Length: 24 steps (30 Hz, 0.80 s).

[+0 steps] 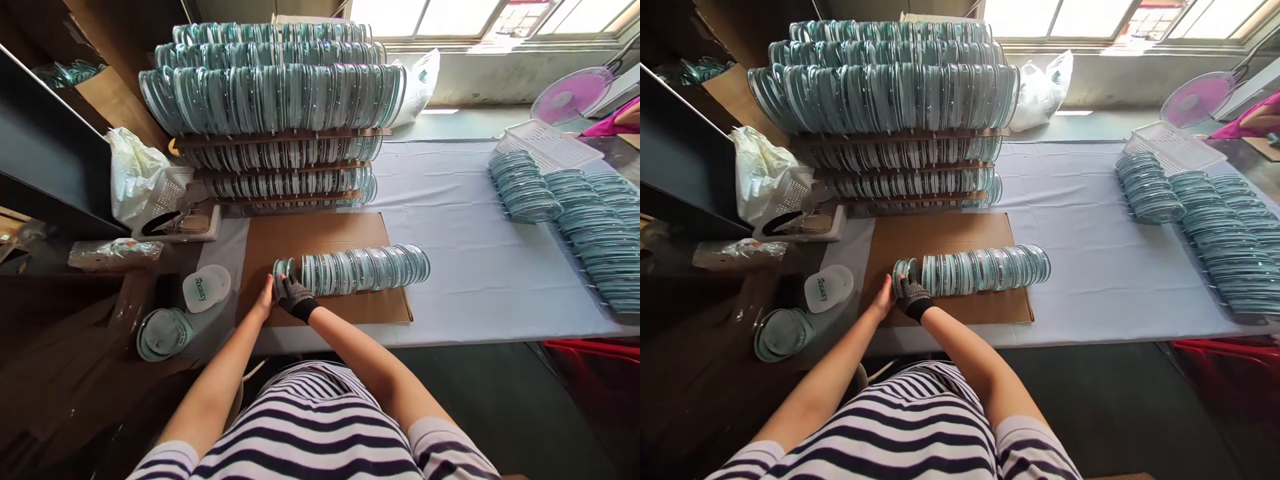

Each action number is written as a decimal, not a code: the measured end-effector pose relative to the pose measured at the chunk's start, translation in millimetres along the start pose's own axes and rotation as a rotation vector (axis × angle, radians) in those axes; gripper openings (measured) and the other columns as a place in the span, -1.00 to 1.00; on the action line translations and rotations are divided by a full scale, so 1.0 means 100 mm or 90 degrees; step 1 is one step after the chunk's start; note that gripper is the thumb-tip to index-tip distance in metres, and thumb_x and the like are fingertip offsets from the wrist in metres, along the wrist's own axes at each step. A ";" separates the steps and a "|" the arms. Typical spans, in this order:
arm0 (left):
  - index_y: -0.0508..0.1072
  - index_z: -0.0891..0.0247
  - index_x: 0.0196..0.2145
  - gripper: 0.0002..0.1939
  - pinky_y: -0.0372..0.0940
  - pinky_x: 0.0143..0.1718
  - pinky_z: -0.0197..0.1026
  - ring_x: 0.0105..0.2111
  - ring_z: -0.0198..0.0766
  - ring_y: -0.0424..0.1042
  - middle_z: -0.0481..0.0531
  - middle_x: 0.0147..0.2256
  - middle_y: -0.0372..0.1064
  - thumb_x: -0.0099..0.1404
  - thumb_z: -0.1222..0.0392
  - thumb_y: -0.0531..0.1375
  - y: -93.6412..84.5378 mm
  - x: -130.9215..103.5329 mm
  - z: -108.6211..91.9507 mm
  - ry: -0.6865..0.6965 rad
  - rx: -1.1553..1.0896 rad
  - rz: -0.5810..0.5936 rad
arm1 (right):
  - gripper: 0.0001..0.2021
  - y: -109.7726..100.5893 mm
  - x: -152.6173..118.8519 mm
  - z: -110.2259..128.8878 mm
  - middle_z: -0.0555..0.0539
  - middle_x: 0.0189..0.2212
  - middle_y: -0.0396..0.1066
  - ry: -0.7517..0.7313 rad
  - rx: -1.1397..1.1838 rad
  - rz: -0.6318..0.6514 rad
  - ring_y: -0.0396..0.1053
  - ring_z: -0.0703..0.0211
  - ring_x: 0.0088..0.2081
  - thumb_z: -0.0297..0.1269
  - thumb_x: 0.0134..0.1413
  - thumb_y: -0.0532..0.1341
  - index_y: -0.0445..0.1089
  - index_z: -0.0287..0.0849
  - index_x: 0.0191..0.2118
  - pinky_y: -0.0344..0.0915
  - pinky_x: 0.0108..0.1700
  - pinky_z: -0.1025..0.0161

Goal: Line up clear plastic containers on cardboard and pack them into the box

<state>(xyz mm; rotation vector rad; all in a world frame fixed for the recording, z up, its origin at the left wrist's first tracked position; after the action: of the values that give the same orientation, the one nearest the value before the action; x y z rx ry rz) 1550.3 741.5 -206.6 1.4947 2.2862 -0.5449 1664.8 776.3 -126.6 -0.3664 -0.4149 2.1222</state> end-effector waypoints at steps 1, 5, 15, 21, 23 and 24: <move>0.44 0.23 0.13 -0.37 0.40 0.05 -0.02 0.08 -0.05 0.48 0.22 -0.04 0.55 0.45 -0.26 -0.10 0.07 0.05 0.06 -0.017 -0.012 0.012 | -0.40 0.01 -0.03 -0.08 -0.17 0.15 0.40 0.011 -0.016 0.006 0.45 -0.18 0.10 -0.49 -0.17 0.37 0.42 -0.12 0.10 0.35 0.20 0.01; 0.39 0.27 0.16 -0.40 0.28 0.19 -0.04 0.19 0.00 0.38 0.24 0.09 0.46 0.34 -0.20 0.16 0.25 0.16 0.11 0.006 0.002 0.014 | -0.54 -0.30 -0.24 -0.21 -0.08 -0.01 0.52 -0.091 -0.074 -0.036 0.51 -0.08 0.01 -0.38 -0.02 0.31 0.44 -0.03 0.07 0.47 0.07 0.09; 0.15 0.23 0.34 -0.01 -0.15 0.41 0.18 0.44 0.16 -0.23 0.30 0.45 -0.29 0.04 -0.03 0.44 0.36 0.03 -0.32 0.377 0.420 -0.033 | -0.01 -3.97 -0.83 -2.13 -0.42 0.38 0.01 0.238 -0.175 -0.449 -0.04 -0.23 0.41 0.06 -0.10 0.36 0.05 -0.40 0.36 -0.11 0.44 -0.09; -0.08 0.33 0.41 0.19 0.08 0.33 0.14 0.38 0.16 0.02 0.45 0.38 -0.03 -0.01 0.07 0.46 0.37 0.20 -0.18 0.136 0.396 -0.089 | -0.13 -3.89 -0.70 -3.01 -0.31 0.31 0.21 0.358 0.078 -0.256 0.16 -0.15 0.33 0.23 -0.04 0.27 0.20 -0.21 0.31 0.07 0.35 -0.08; 0.04 0.31 0.37 0.02 0.16 0.29 0.08 0.31 0.10 0.20 0.38 0.28 0.22 0.07 0.05 0.42 0.39 0.23 -0.09 0.042 0.320 -0.070 | -0.22 -3.69 -0.64 -3.03 -0.24 0.21 0.35 0.315 0.150 -0.214 0.33 -0.05 0.21 0.27 0.06 0.17 0.28 -0.17 0.26 0.22 0.27 0.00; 0.14 0.29 0.32 -0.10 0.20 0.27 0.06 0.27 0.06 0.27 0.35 0.22 0.31 0.12 0.04 0.39 0.40 0.23 -0.04 0.002 0.284 -0.052 | -0.24 -3.62 -0.63 -3.03 -0.21 0.19 0.39 0.294 0.186 -0.210 0.37 -0.01 0.18 0.28 0.08 0.16 0.29 -0.15 0.25 0.26 0.24 0.04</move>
<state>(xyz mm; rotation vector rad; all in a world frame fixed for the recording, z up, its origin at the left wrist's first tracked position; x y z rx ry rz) 1577.7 776.7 -219.3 1.5919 2.3377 -1.1362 2089.4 960.8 -238.9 -0.5578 0.1000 1.6784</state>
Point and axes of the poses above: each hand's wrist, its own x-axis towards the middle knuckle, its own y-axis out of the palm, z = x × y, the point moved 8 cm from there along x, towards the middle knuckle
